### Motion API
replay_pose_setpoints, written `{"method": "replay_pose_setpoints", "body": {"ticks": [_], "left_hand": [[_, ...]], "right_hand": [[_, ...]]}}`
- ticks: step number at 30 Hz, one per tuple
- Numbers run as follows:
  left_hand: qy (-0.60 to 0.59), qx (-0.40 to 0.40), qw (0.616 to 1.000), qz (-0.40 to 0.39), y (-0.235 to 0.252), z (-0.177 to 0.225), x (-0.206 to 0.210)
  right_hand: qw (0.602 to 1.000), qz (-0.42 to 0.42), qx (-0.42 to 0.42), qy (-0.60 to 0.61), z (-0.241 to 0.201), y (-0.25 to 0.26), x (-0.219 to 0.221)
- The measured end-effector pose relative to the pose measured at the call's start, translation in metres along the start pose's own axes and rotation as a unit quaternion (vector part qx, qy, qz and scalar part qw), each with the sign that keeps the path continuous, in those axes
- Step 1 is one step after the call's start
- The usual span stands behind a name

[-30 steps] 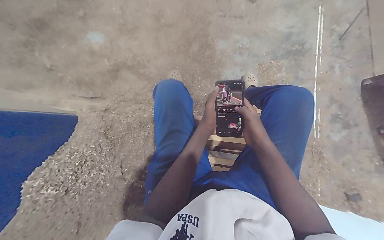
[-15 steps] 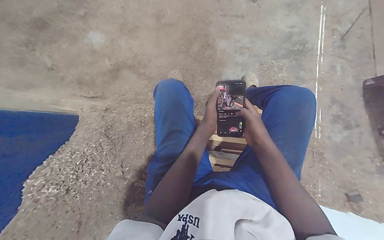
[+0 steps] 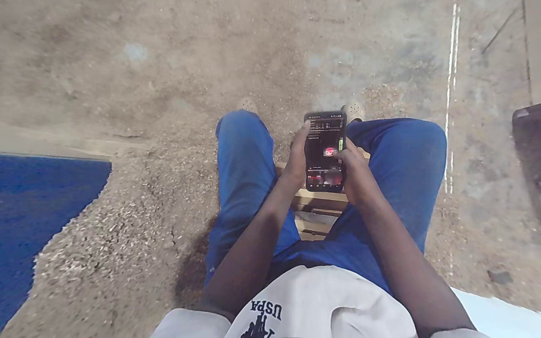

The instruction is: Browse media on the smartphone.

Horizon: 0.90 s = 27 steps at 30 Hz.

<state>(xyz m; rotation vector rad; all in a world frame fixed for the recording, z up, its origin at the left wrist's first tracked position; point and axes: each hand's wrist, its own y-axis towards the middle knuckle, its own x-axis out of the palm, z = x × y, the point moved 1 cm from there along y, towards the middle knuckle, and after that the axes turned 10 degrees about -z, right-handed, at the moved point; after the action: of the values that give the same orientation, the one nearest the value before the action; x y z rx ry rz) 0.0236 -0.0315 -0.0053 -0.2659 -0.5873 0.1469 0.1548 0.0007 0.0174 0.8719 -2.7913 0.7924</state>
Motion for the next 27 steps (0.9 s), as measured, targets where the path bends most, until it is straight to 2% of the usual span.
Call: {"method": "replay_pose_setpoints", "body": {"ticks": [2,7,17,27], "left_hand": [[0.002,-0.019,1.000,0.005,-0.001,0.002,0.001],[-0.012,0.006,1.000,0.004,0.005,0.002,0.003],[-0.013,-0.009,1.000,0.000,0.006,0.002,0.003],[0.000,-0.049,0.999,-0.014,-0.008,0.006,0.002]], "right_hand": [[1.000,0.001,0.002,0.001,0.000,0.000,0.000],[1.000,0.001,0.007,0.000,0.001,0.002,-0.001],[1.000,-0.008,0.008,-0.013,0.001,0.000,-0.001],[1.000,0.012,0.016,0.016,0.001,0.001,0.000]]}}
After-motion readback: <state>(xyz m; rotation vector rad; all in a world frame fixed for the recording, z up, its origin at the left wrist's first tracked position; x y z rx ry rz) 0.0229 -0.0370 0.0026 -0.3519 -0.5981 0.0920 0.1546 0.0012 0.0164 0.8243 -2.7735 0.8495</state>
